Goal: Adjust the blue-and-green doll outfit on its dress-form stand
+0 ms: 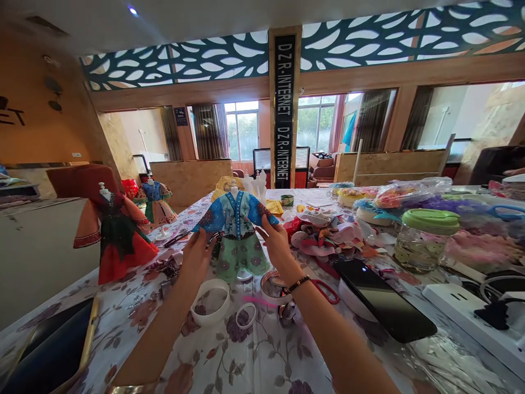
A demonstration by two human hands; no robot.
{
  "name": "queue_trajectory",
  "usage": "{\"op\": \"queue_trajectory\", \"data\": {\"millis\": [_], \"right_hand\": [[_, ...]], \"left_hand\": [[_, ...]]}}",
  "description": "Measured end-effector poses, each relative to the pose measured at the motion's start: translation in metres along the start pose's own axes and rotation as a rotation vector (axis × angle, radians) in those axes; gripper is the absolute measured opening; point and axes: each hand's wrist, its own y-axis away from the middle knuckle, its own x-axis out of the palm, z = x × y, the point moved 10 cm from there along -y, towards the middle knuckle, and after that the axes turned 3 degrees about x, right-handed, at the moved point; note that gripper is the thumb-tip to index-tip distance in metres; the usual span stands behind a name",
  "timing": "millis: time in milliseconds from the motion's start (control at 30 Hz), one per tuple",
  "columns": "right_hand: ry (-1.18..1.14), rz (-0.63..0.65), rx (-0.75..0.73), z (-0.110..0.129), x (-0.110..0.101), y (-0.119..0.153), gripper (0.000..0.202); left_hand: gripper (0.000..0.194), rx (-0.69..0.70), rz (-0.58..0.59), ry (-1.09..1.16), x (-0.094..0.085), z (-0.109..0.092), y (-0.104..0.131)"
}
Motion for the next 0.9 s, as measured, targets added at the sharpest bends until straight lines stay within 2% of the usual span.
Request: {"op": "queue_trajectory", "data": {"millis": [167, 333, 467, 733, 900], "right_hand": [[0.000, -0.030, 0.007, -0.004, -0.005, -0.001, 0.032], [-0.024, -0.057, -0.036, 0.003, -0.009, -0.005, 0.035], [-0.022, -0.035, -0.057, 0.004, -0.004, -0.003, 0.036], [0.061, 0.056, -0.012, 0.000, 0.012, 0.006, 0.035], [0.064, 0.067, -0.026, 0.004, 0.014, 0.007, 0.041]], "left_hand": [[0.032, 0.024, -0.056, -0.012, -0.008, 0.000, -0.001], [0.027, 0.100, -0.095, -0.004, -0.008, -0.014, -0.002], [0.024, 0.138, -0.088, -0.028, -0.006, -0.020, -0.002], [0.047, 0.136, 0.013, -0.070, 0.010, -0.017, 0.005], [0.051, 0.130, 0.047, -0.101, 0.014, -0.017, 0.006]]}}
